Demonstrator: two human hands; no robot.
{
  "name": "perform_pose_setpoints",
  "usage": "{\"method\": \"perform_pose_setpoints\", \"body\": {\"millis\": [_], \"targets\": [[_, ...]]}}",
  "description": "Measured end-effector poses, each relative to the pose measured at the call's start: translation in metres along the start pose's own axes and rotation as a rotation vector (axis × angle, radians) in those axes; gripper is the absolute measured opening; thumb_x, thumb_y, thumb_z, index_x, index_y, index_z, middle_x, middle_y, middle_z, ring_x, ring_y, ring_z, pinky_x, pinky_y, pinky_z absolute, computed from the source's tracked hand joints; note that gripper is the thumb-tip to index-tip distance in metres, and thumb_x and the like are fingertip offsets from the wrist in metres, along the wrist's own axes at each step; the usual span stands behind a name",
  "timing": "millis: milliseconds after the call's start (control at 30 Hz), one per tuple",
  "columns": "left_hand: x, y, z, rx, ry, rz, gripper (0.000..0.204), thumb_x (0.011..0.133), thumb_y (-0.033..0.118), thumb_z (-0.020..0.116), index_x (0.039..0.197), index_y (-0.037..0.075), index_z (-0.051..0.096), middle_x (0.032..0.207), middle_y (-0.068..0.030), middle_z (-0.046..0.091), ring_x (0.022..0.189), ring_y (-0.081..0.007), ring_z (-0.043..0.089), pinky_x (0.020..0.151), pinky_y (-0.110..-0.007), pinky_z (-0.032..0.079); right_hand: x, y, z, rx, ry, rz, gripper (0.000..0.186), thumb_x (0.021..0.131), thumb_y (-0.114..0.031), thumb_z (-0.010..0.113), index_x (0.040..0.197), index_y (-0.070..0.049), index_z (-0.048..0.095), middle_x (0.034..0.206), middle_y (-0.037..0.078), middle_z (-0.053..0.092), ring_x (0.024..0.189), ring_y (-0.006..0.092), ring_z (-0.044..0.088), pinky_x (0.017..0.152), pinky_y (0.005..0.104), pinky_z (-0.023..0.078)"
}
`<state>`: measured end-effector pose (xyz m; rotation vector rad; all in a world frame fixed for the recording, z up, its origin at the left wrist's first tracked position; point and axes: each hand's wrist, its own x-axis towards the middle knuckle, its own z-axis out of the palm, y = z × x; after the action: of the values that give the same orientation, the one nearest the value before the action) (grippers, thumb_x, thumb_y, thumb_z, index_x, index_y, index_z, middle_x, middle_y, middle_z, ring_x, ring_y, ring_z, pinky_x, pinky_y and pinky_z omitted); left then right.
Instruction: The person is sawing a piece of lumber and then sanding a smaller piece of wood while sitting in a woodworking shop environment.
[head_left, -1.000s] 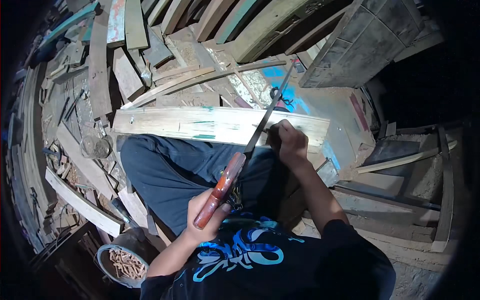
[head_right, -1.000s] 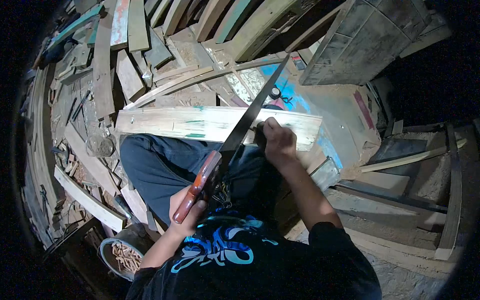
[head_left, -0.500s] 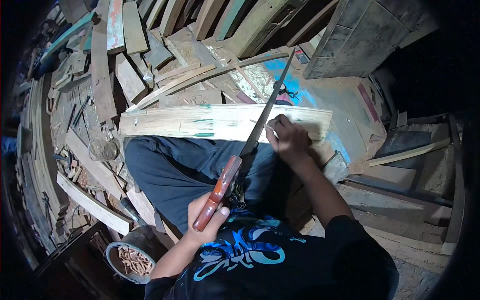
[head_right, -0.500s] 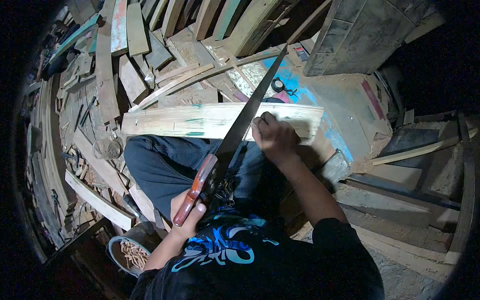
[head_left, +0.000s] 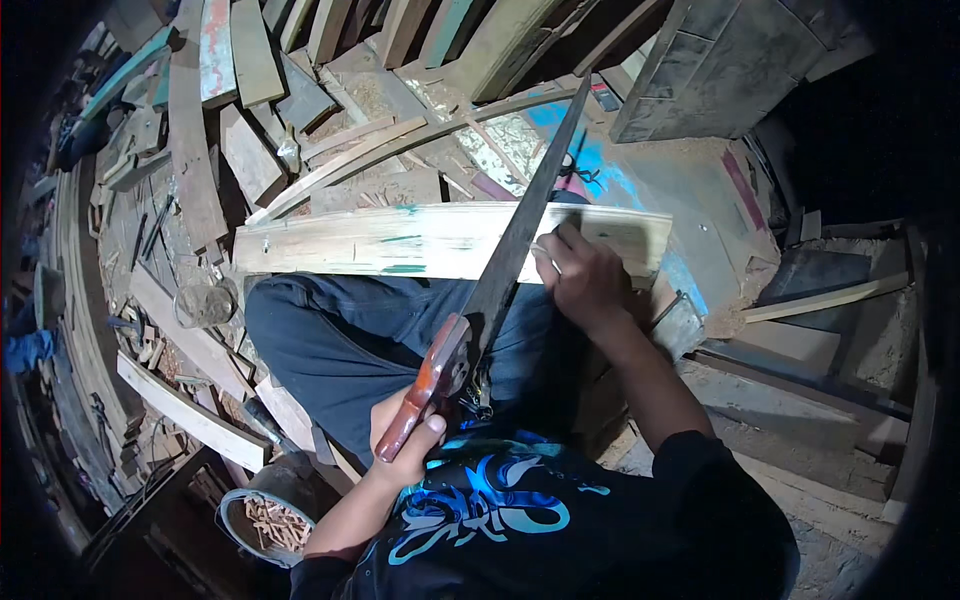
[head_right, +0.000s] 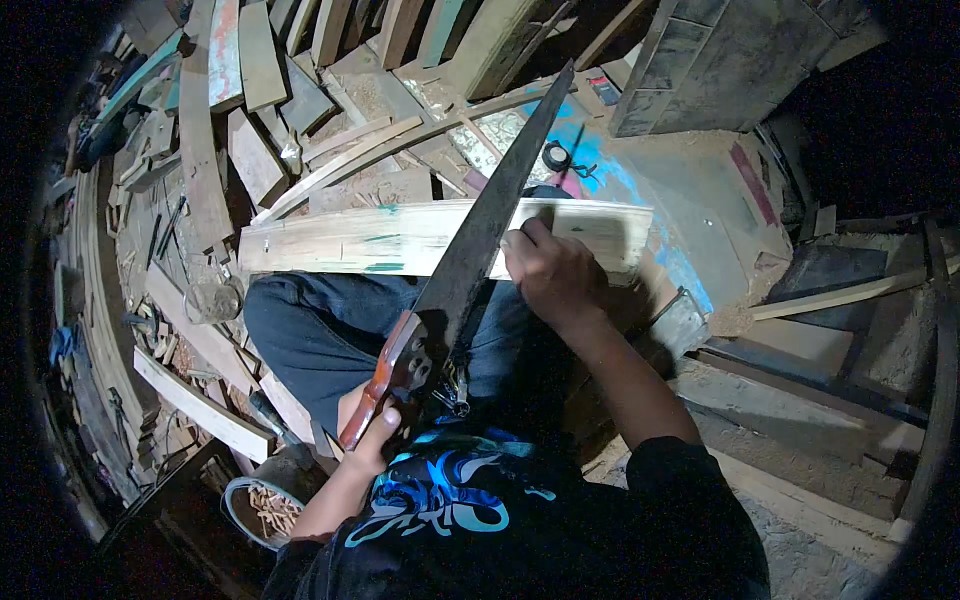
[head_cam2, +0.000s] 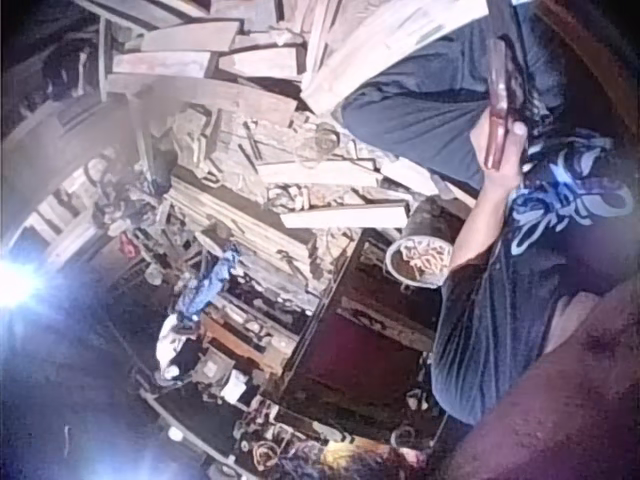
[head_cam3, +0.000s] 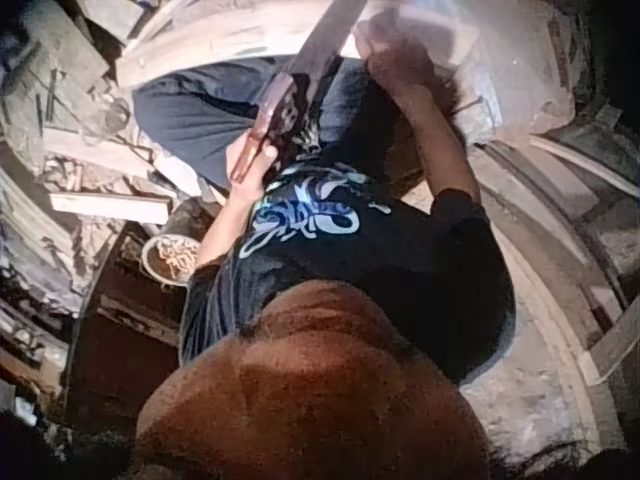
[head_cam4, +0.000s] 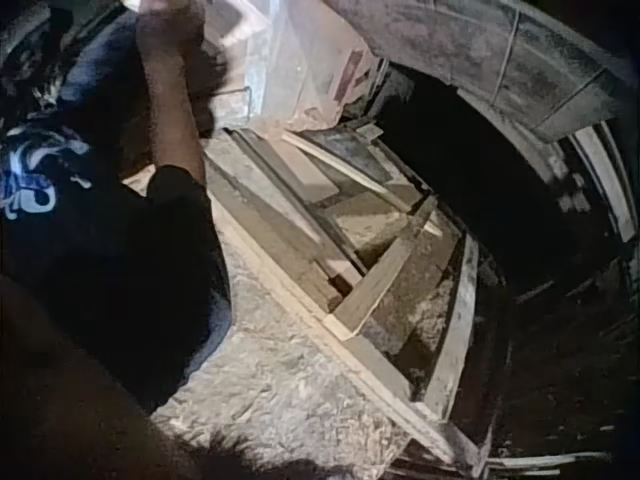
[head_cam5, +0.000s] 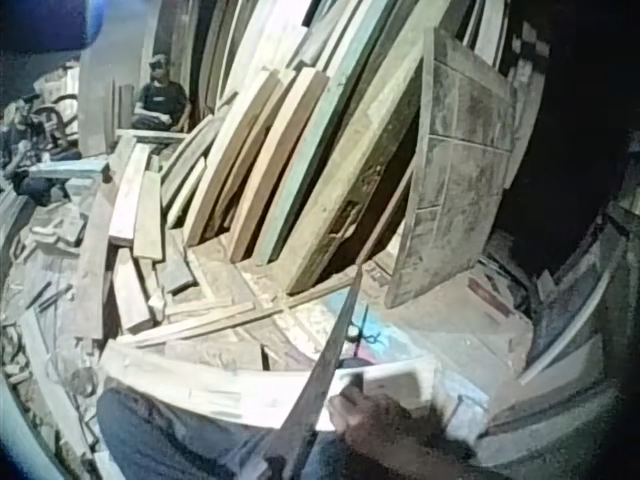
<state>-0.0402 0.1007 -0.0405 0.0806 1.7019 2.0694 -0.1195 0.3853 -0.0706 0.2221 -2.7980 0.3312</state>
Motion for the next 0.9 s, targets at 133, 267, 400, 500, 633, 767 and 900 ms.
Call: {"method": "perform_pose_setpoints", "body": {"millis": [133,267,400,500,633,767,900], "targets": [[-0.001,-0.003,-0.002,-0.076,0.013,-0.055,0.021,0.083,0.017,0.061,0.076,0.001,0.050,0.063,-0.0024,0.051,0.056,-0.0100,0.048,0.052,-0.025,0.037,0.002,-0.002,-0.003,-0.086,-0.050,0.026,0.011,0.083,-0.020,0.066,0.082,-0.010,0.062,0.080,0.007,0.058,0.065,0.0337,0.061,0.056,0.0453,0.048],[-0.012,-0.003,-0.008,-0.028,-0.008,-0.040,0.022,0.083,0.018,0.061,0.076,0.001,0.051,0.061,-0.0017,0.051,0.055,-0.0097,0.047,0.052,-0.025,0.036,0.005,-0.005,-0.007,-0.015,-0.065,0.050,0.011,0.083,-0.019,0.065,0.080,-0.010,0.061,0.080,0.007,0.058,0.063,0.0337,0.061,0.056,0.0449,0.048],[-0.003,-0.007,-0.001,-0.125,-0.004,-0.059,0.021,0.083,0.017,0.061,0.075,0.001,0.049,0.061,-0.0019,0.051,0.055,-0.0097,0.047,0.052,-0.025,0.037,0.001,-0.005,-0.006,-0.066,-0.027,0.012,0.011,0.083,-0.019,0.066,0.079,-0.009,0.061,0.079,0.006,0.058,0.061,0.0337,0.061,0.056,0.0449,0.048],[0.015,-0.007,0.007,-0.088,-0.018,0.011,0.021,0.084,0.017,0.061,0.075,0.002,0.048,0.062,-0.0029,0.051,0.055,-0.0101,0.047,0.051,-0.025,0.037,0.001,-0.004,-0.001,-0.053,-0.005,0.003,0.011,0.082,-0.018,0.066,0.079,-0.009,0.062,0.079,0.006,0.058,0.061,0.0323,0.061,0.056,0.0434,0.049],[0.003,-0.007,0.005,-0.095,0.003,-0.052,0.021,0.084,0.017,0.061,0.075,0.003,0.048,0.062,-0.0029,0.051,0.055,-0.0108,0.047,0.053,-0.025,0.037,0.000,-0.004,-0.003,-0.010,0.019,0.007,0.011,0.082,-0.018,0.067,0.078,-0.009,0.062,0.079,0.005,0.058,0.061,0.0304,0.061,0.056,0.0414,0.049],[0.002,-0.008,0.007,-0.095,0.018,-0.054,0.021,0.084,0.018,0.060,0.076,0.003,0.048,0.062,-0.0025,0.050,0.054,-0.0109,0.047,0.053,-0.025,0.038,0.004,-0.001,-0.005,-0.013,0.024,-0.023,0.011,0.083,-0.018,0.066,0.077,-0.009,0.062,0.079,0.005,0.058,0.061,0.0296,0.061,0.055,0.0407,0.049],[0.025,-0.003,0.015,-0.107,-0.001,-0.027,0.021,0.084,0.017,0.060,0.076,0.002,0.048,0.062,-0.0029,0.050,0.054,-0.0114,0.048,0.052,-0.026,0.038,0.001,-0.003,-0.003,0.023,0.027,-0.016,0.011,0.083,-0.018,0.066,0.078,-0.009,0.062,0.079,0.005,0.058,0.061,0.0295,0.061,0.056,0.0403,0.049]]}}
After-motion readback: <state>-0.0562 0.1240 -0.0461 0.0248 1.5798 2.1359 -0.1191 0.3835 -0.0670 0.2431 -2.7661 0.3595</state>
